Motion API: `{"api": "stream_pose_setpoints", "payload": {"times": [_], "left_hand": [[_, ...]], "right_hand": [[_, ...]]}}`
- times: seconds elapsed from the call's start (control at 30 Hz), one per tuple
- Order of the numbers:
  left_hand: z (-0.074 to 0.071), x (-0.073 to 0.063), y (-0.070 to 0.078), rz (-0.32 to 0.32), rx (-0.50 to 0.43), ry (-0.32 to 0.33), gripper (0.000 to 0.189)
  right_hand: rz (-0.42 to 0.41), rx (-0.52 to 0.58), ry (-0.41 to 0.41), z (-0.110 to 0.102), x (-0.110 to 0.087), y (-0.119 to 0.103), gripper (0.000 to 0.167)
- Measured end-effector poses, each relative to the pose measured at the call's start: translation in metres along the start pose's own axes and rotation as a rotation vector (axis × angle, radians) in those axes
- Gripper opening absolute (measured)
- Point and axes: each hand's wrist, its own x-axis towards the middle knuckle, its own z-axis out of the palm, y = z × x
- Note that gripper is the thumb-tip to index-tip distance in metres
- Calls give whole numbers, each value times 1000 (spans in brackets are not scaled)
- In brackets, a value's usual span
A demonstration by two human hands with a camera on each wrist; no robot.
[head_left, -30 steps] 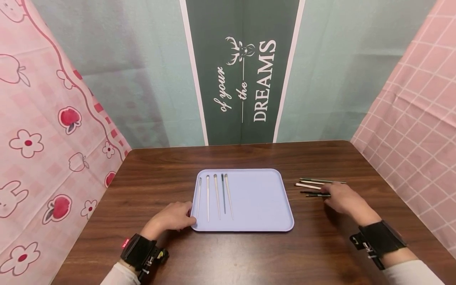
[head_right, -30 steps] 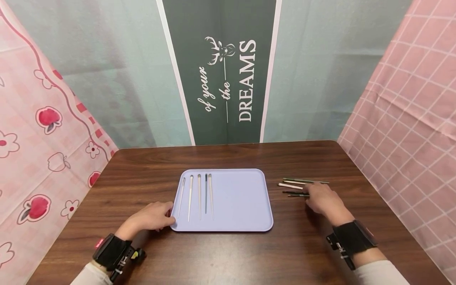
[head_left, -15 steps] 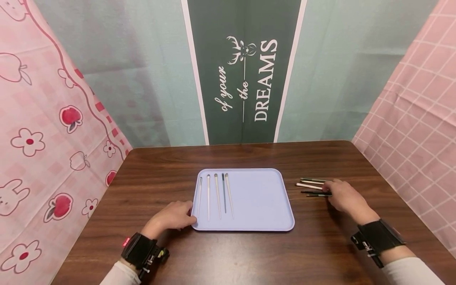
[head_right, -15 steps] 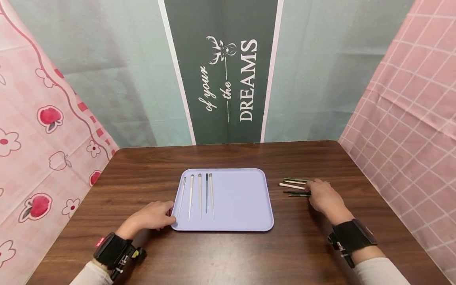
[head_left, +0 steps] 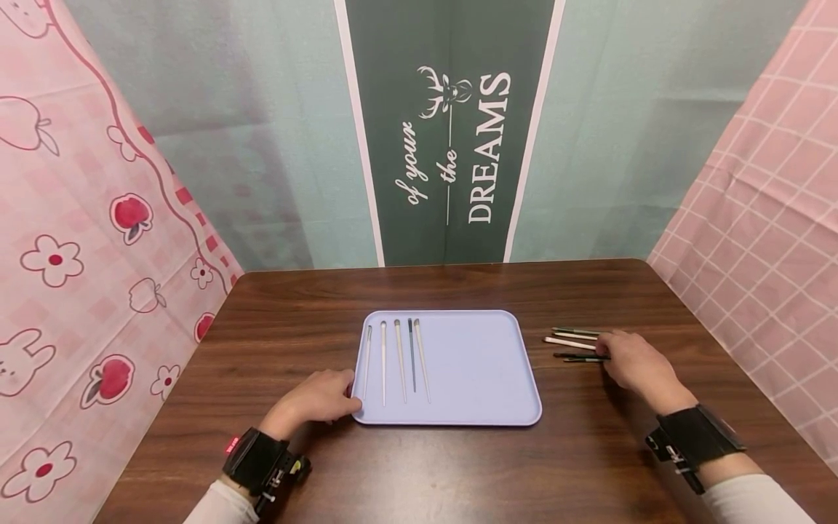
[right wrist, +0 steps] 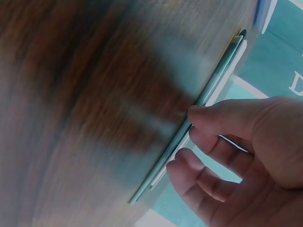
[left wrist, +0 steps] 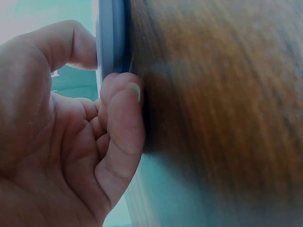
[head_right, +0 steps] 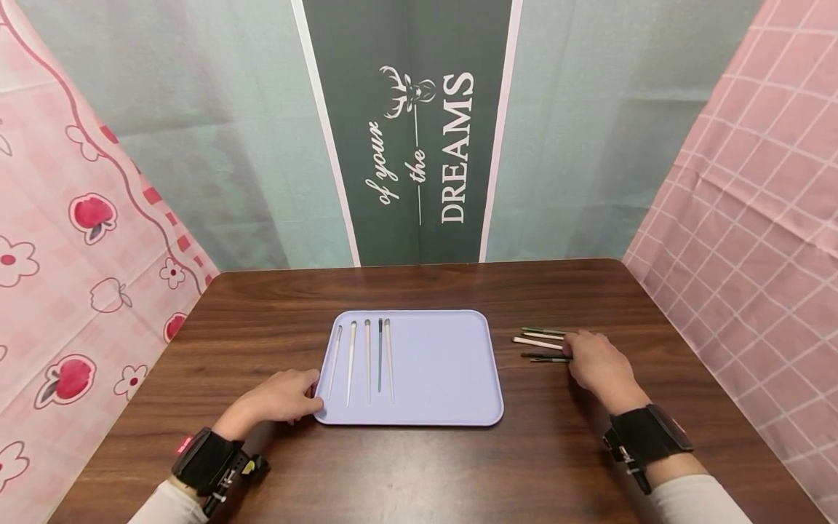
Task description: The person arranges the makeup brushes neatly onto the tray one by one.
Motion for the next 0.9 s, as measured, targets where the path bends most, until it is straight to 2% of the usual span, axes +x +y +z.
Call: {"api": "stream_pose_setpoints", "payload": {"times": [0.27,0.47,0.9], "left_hand": [[0,2,-2,4,0,1,16],[1,2,-1,-3,-5,0,16],[1,1,-3,2,-7,3,16]], "right_hand": [[39,3,-56,-2,0,1,15],[35,-2,-87,-3,2,1,15],[-50,-49,-140,-4,4,3,32]]}}
